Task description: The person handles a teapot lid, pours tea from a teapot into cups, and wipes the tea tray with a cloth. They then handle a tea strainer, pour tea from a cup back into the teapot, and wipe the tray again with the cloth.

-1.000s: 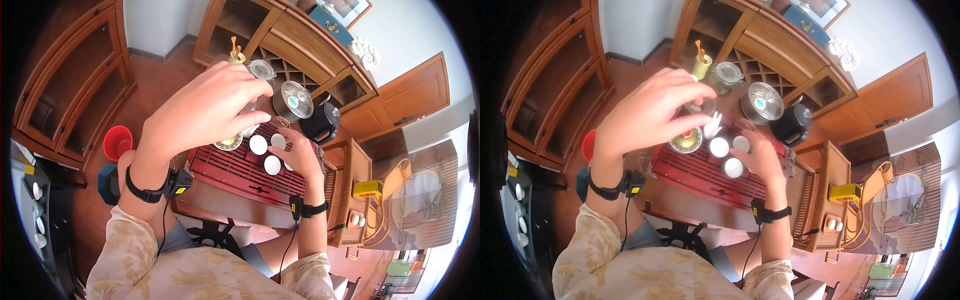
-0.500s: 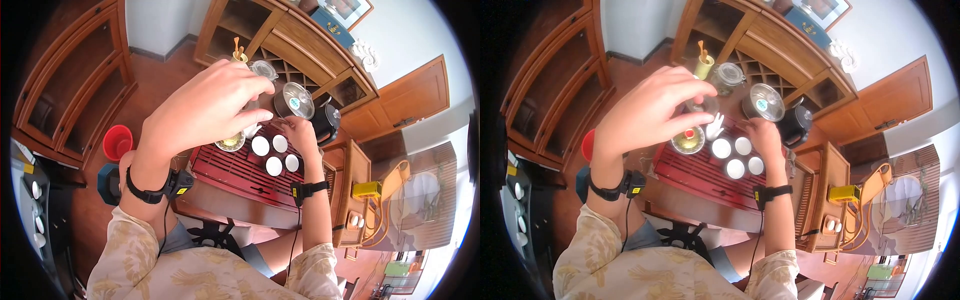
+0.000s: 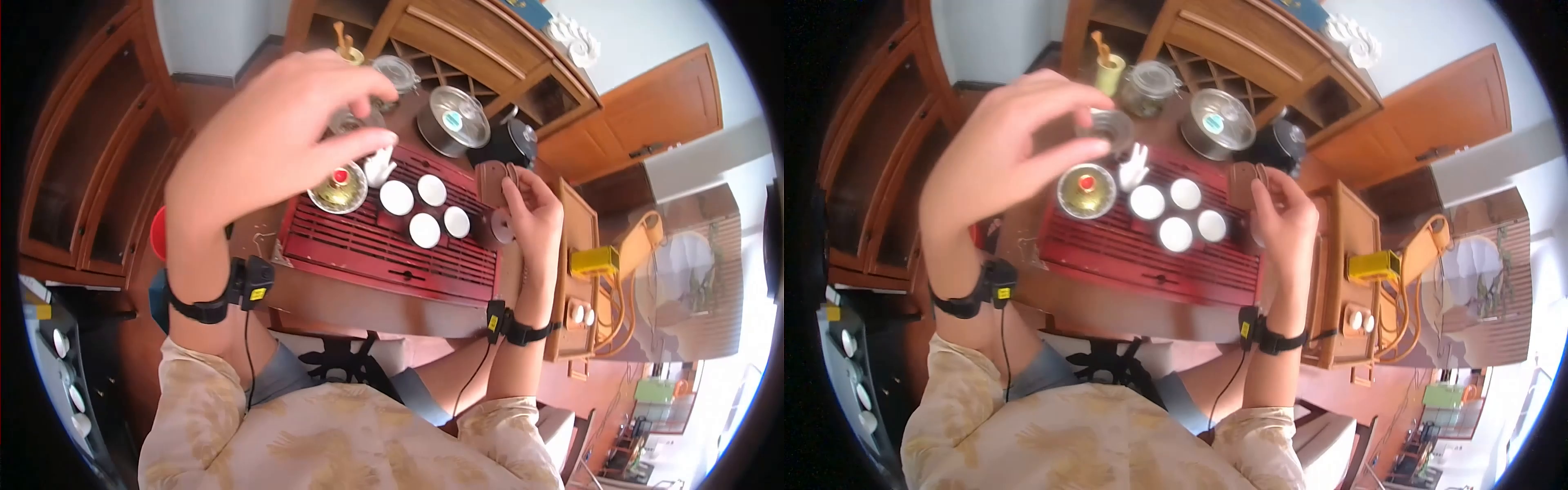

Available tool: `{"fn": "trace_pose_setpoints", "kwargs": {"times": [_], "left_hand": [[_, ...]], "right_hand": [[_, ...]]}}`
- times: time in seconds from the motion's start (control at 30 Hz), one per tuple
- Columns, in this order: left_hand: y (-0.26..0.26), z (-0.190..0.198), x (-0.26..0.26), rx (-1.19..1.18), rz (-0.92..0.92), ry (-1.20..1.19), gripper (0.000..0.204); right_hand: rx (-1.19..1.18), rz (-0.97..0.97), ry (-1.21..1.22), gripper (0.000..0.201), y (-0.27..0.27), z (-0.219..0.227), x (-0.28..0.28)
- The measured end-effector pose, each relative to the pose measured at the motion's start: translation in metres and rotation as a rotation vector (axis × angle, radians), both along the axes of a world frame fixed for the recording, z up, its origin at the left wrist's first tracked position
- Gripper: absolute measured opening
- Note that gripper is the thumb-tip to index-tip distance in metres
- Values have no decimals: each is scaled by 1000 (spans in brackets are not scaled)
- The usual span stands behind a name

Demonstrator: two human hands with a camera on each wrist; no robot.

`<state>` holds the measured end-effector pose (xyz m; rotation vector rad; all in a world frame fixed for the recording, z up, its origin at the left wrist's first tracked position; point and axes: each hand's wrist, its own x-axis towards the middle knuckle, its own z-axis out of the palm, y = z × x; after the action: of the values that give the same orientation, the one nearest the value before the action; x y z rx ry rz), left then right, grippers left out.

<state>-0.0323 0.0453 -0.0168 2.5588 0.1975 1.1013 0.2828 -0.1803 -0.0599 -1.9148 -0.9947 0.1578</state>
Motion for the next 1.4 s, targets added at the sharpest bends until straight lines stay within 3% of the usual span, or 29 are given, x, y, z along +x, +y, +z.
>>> {"fn": "trace_pose_setpoints", "kwargs": {"times": [0.17, 0.3, 0.37, 0.57, 0.73, 0.83, 0.93, 1.1, 1.4], "left_hand": [[-4, 4, 1, -113, 25, 53, 35], [-5, 3, 4, -102, 30, 85, 34], [-6, 3, 5, -98, 25, 91, 34], [-10, 1, 8, -105, 5, 79, 32], [-11, 1, 8, -98, 14, 75, 31], [-10, 0, 9, -74, 5, 47, 32], [-10, -1, 10, -67, 1, 51, 32], [-10, -4, 12, -28, -10, 66, 33], [-9, -7, 14, -16, -21, 41, 33]], "right_hand": [[-33, -91, 164, 36, -86, -38, -10], [-9, -133, 371, 36, -111, -89, -21], [-89, -162, 488, 33, -105, -90, -37], [-68, -122, 533, 28, -74, -107, -68], [-126, -233, 389, 30, -96, -120, -39], [-110, -305, 406, 29, -104, -106, -32], [-60, -269, 400, 27, -97, -107, -44], [11, -122, 615, 26, -63, -117, -89], [-11, -184, 535, 26, -75, -115, -79]]}}
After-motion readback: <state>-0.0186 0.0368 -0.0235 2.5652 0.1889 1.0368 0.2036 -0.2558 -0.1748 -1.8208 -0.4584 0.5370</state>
